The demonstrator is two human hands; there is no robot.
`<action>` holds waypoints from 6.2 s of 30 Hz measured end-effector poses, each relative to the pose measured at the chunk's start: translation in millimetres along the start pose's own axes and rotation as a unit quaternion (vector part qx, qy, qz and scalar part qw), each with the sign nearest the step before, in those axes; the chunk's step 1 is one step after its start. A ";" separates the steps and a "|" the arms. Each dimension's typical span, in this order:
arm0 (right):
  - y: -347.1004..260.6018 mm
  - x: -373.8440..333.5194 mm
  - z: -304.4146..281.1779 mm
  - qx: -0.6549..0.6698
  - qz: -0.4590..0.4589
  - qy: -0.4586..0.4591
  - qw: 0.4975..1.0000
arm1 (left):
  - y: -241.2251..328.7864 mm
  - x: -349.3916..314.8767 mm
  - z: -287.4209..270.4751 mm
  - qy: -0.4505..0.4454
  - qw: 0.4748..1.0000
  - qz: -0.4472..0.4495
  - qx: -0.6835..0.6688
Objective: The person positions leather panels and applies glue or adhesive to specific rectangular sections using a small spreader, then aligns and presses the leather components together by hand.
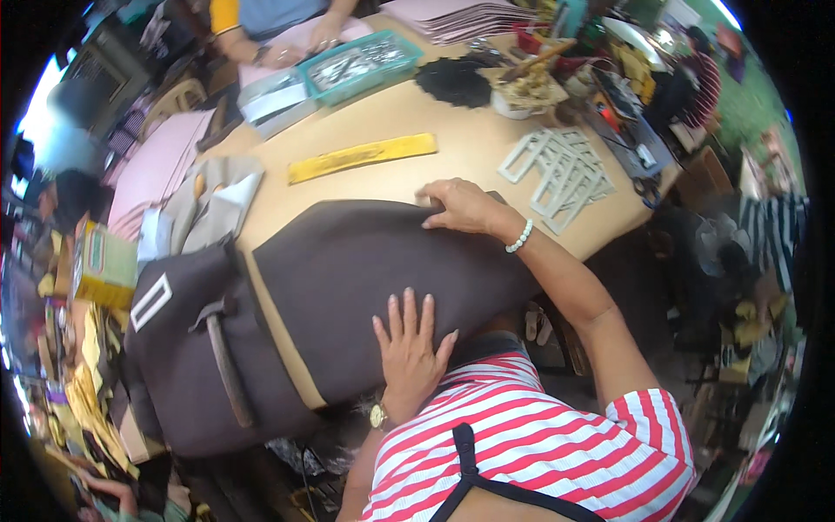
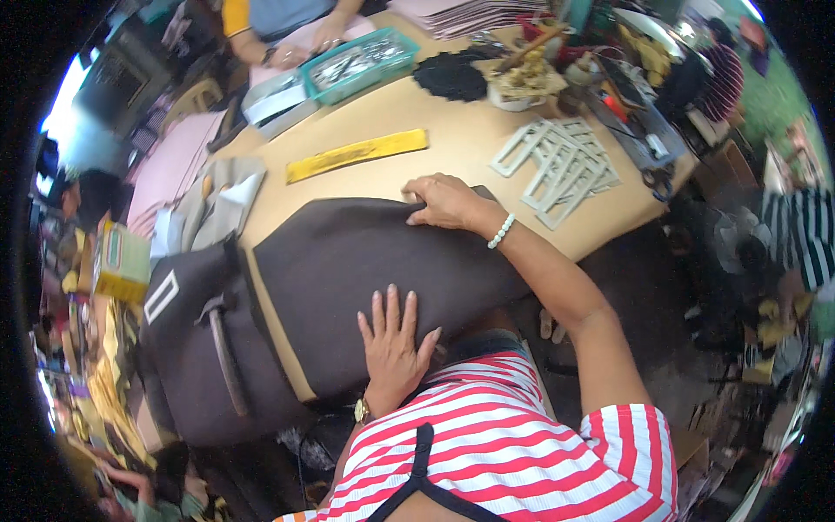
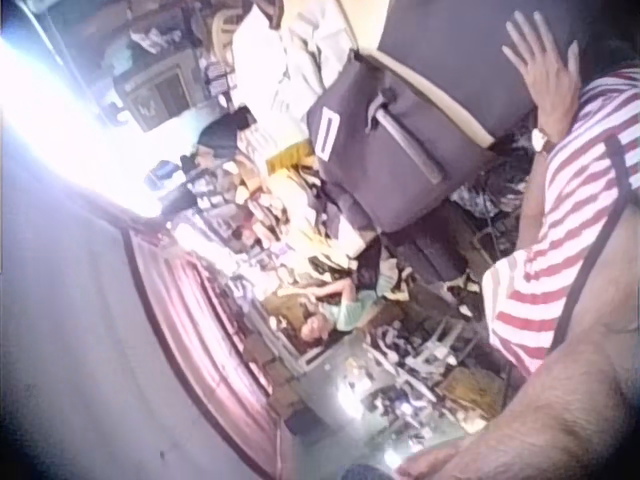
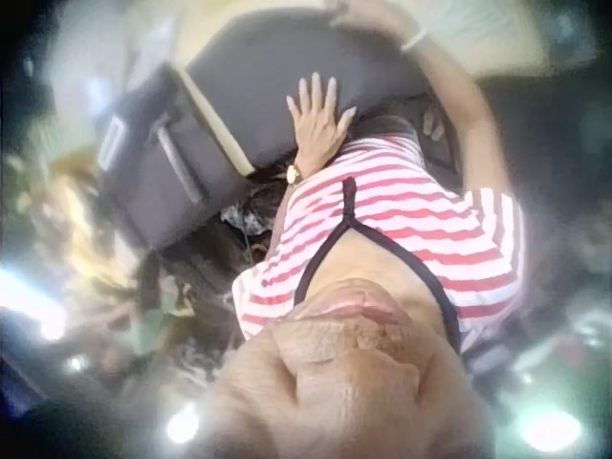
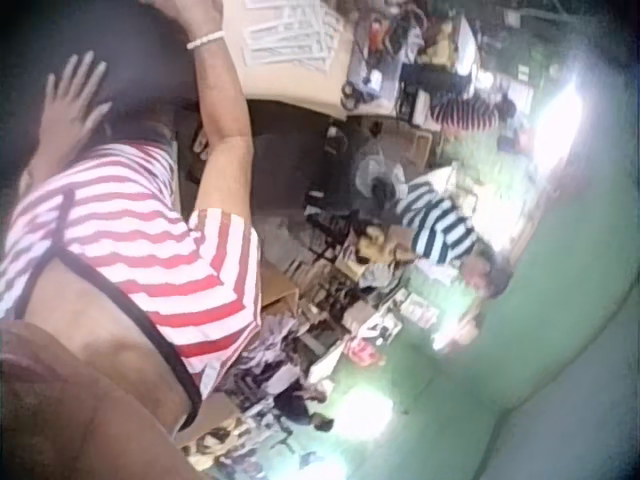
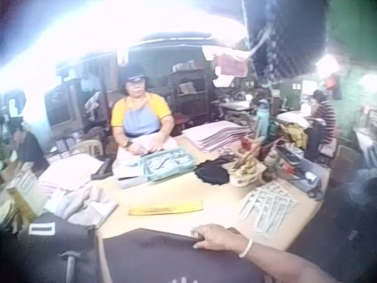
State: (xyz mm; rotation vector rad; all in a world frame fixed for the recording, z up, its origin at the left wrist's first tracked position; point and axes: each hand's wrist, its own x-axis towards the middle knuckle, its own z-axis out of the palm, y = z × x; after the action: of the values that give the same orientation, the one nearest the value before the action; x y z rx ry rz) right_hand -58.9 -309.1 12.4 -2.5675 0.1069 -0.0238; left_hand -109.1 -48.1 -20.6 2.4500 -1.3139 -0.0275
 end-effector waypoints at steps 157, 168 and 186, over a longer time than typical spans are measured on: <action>5.5 -65.1 54.1 -0.065 0.154 0.280 0.945 | -99.7 40.5 -21.4 0.126 0.973 -0.195 0.019; 6.3 -66.4 54.2 -0.049 0.156 0.286 0.944 | -99.9 39.5 -23.2 0.129 0.972 -0.194 0.010; 2.4 -65.9 53.3 -0.050 0.158 0.293 0.942 | -96.8 39.9 -24.8 0.112 0.974 -0.199 0.004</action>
State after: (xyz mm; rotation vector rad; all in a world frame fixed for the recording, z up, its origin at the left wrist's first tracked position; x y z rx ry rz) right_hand -122.7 -277.0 -33.3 -2.5276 0.7584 -0.6758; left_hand -4.2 -24.2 -22.5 2.5921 -0.7188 0.1488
